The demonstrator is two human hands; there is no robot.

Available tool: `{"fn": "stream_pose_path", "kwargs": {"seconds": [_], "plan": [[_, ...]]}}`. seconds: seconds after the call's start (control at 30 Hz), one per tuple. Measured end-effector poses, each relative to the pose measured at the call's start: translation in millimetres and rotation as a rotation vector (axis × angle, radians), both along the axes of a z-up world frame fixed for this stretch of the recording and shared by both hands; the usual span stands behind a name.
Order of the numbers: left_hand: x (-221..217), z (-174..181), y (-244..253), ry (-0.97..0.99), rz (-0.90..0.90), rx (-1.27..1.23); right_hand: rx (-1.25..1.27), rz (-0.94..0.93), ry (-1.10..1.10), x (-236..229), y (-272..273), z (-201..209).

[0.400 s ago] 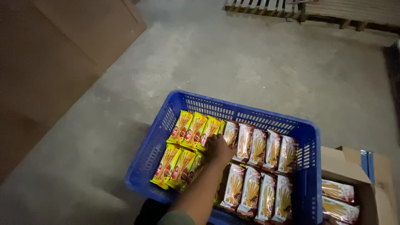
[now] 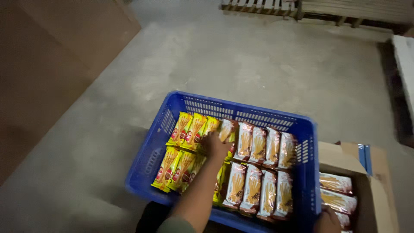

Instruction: The person transfers snack packets from a cardboard box into a blue plastic basket, arranging them in neat rows. The person then closes the empty box and places it aside.

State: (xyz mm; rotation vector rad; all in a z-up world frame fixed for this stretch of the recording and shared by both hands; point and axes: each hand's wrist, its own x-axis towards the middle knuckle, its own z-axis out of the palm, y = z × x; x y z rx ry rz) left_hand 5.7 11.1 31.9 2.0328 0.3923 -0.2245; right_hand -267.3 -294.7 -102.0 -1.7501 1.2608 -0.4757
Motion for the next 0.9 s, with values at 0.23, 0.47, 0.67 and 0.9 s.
{"fn": "stream_pose_path", "kwargs": {"seconds": [0.23,0.47,0.67,0.9], "plan": [[-12,-10,31,0.006,-0.075,0.155,0.080,0.260,0.054,0,-11,12],[-101,32,43,-0.225,-0.429,0.139,0.195,0.228,-0.147,14,10,20],[-186,84,32,-0.138,-0.701,0.147,-0.213,0.161,-0.090,-4,46,88],[-212,59,27,-0.471,-0.934,0.050,-0.616,0.878,-0.371,-47,80,197]]}}
